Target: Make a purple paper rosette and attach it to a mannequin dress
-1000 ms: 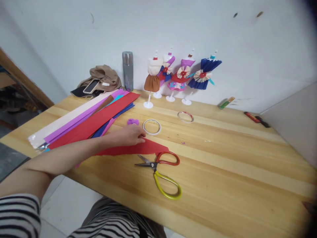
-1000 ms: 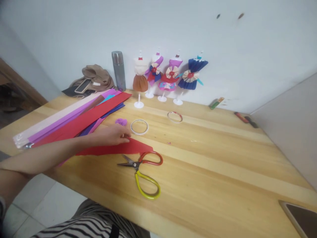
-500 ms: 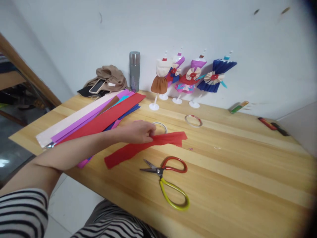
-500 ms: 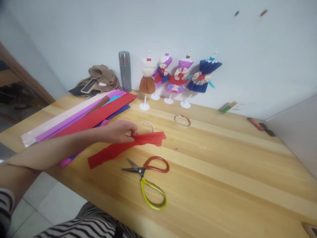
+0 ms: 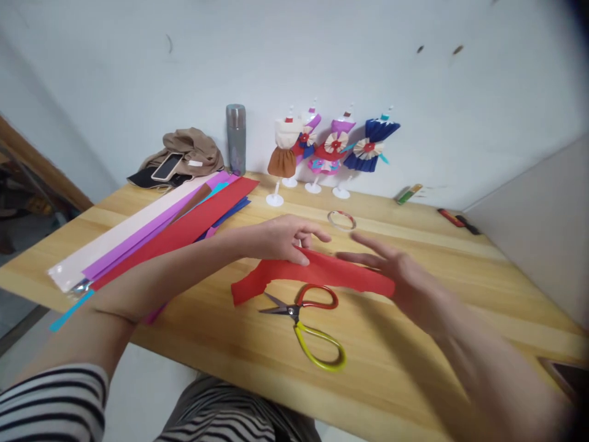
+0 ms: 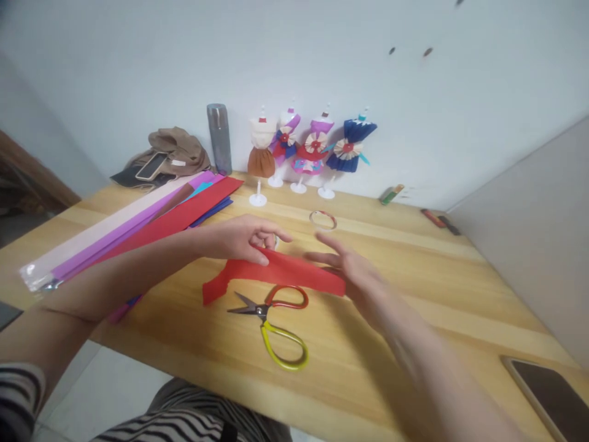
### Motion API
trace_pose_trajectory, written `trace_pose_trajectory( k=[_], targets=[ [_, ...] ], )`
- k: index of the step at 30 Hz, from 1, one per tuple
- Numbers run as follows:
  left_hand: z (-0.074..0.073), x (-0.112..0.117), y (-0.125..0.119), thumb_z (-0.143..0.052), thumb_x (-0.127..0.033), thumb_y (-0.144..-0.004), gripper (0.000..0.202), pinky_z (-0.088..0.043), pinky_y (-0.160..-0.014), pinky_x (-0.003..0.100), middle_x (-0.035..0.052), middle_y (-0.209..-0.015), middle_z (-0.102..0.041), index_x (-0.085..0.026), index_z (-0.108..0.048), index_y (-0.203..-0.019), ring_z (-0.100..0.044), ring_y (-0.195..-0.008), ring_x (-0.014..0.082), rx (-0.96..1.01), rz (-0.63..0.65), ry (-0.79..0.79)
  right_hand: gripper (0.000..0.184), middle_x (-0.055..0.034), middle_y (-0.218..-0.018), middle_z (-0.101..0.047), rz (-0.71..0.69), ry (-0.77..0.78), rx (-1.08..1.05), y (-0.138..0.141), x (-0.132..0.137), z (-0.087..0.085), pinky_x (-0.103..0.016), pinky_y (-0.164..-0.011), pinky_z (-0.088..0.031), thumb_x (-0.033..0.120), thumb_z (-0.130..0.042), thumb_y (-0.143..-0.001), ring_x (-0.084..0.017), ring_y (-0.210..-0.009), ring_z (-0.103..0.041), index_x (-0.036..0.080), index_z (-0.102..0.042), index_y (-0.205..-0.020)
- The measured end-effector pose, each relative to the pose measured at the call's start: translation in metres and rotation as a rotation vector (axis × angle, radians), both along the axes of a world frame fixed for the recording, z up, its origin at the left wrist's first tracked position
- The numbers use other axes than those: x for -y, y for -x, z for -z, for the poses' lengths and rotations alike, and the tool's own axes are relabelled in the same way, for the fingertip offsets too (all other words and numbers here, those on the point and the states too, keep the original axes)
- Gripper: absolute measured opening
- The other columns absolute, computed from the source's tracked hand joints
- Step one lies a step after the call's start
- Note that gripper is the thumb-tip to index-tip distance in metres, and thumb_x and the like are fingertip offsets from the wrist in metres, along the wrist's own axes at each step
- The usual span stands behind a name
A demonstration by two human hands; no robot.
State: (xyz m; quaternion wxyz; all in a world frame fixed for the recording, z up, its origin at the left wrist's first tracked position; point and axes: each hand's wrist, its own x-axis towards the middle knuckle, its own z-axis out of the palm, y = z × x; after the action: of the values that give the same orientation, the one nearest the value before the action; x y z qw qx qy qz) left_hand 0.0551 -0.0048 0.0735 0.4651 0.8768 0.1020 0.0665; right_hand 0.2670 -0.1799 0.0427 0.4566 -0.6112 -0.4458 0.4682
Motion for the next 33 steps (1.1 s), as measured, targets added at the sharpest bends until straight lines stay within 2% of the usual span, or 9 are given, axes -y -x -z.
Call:
trace_pose_trajectory(
  k=[2,5,9,14,18,22,25,29,33],
  targets=[
    [-0.002,0.0,0.003,-0.068,-0.01,-0.072,0.054,-0.05,-0.085,0.031,0.0036,-0.093,-0.067,-0.017,-0.064,-0.125,-0.063,-0.089,0.0161,0.01,-0.056,-0.141,0.081,-0.0123,-0.112,-0.075,-0.091,0.126,-0.221,0.011,-0.025,0.0,-0.039,-0.074,-0.059,0.08,-0.065,-0.068,-0.03,-0.091,-0.074,0.028,-0.061,-0.13],
    [-0.002,-0.004,0.01,-0.073,-0.014,-0.071,0.06,-0.048,-0.097,0.036,0.0095,-0.115,-0.069,-0.016,-0.062,-0.13,-0.063,-0.106,0.0214,-0.006,-0.165,-0.208,0.049,-0.0052,-0.084,-0.076,-0.076,0.095,-0.17,0.02,-0.057,0.001,-0.035,-0.069,-0.06,0.054,-0.088,-0.056,-0.021,-0.068,-0.072,0.024,-0.074,-0.092],
    [0.006,-0.016,0.021,-0.081,-0.022,-0.063,0.069,-0.048,-0.1,0.037,0.0126,-0.136,-0.062,-0.018,-0.061,-0.129,-0.059,-0.124,0.0263,-0.085,-0.256,0.083,0.038,-0.0039,-0.088,-0.075,0.037,-0.133,0.061,0.013,-0.07,-0.003,-0.039,-0.075,-0.06,0.046,-0.089,-0.059,-0.023,-0.079,-0.071,0.026,-0.075,-0.089],
    [0.017,-0.03,0.028,-0.077,-0.027,-0.063,0.035,-0.054,-0.068,0.031,0.0105,-0.094,-0.076,-0.013,-0.072,-0.095,-0.071,-0.079,0.0221,-0.17,-0.225,0.502,0.052,-0.0068,-0.113,-0.074,0.053,-0.249,0.208,0.001,-0.07,-0.019,-0.045,-0.086,-0.059,0.05,-0.087,-0.062,-0.029,-0.101,-0.07,0.028,-0.073,-0.107],
    [0.004,-0.037,0.025,-0.074,-0.027,-0.064,0.027,-0.046,-0.055,0.024,0.0049,-0.081,-0.074,-0.014,-0.071,-0.087,-0.065,-0.064,0.0152,-0.196,-0.194,0.345,0.057,-0.0061,-0.124,-0.071,-0.036,-0.196,-0.008,-0.005,-0.082,-0.03,-0.043,-0.092,-0.057,0.054,-0.087,-0.061,-0.029,-0.116,-0.066,0.032,-0.071,-0.111],
    [-0.013,-0.046,0.022,-0.07,-0.027,-0.068,0.022,-0.043,-0.056,0.023,0.0024,-0.077,-0.072,-0.014,-0.072,-0.085,-0.062,-0.064,0.0139,-0.27,-0.142,0.045,0.06,-0.0046,-0.11,-0.076,-0.105,-0.096,-0.106,-0.011,-0.092,-0.03,-0.039,-0.086,-0.059,0.043,-0.09,-0.058,-0.024,-0.097,-0.072,0.031,-0.07,-0.112],
    [-0.016,-0.054,0.025,-0.067,-0.031,-0.071,0.022,-0.043,-0.058,0.023,0.0036,-0.079,-0.073,-0.013,-0.072,-0.083,-0.064,-0.068,0.0152,-0.329,-0.092,-0.046,0.059,-0.0044,-0.105,-0.075,-0.149,-0.083,-0.082,-0.012,-0.094,-0.023,-0.038,-0.081,-0.059,0.038,-0.09,-0.058,-0.021,-0.087,-0.072,0.028,-0.069,-0.113],
    [-0.008,-0.054,0.025,-0.072,-0.036,-0.07,0.027,-0.044,-0.059,0.022,0.0033,-0.081,-0.073,-0.014,-0.073,-0.085,-0.064,-0.07,0.0156,-0.302,-0.072,-0.034,0.05,-0.0052,-0.106,-0.074,-0.063,-0.175,0.044,-0.002,-0.092,-0.016,-0.036,-0.079,-0.059,0.033,-0.087,-0.06,-0.021,-0.092,-0.07,0.025,-0.071,-0.107],
    [0.008,-0.039,0.013,-0.07,-0.042,-0.074,0.032,-0.043,-0.055,0.023,0.0042,-0.075,-0.071,-0.012,-0.073,-0.086,-0.062,-0.062,0.0141,-0.144,-0.135,0.233,0.043,-0.0055,-0.118,-0.071,-0.017,-0.291,0.191,0.014,-0.089,-0.019,-0.037,-0.079,-0.058,0.032,-0.083,-0.066,-0.025,-0.105,-0.066,0.028,-0.072,-0.108]
  ],
)
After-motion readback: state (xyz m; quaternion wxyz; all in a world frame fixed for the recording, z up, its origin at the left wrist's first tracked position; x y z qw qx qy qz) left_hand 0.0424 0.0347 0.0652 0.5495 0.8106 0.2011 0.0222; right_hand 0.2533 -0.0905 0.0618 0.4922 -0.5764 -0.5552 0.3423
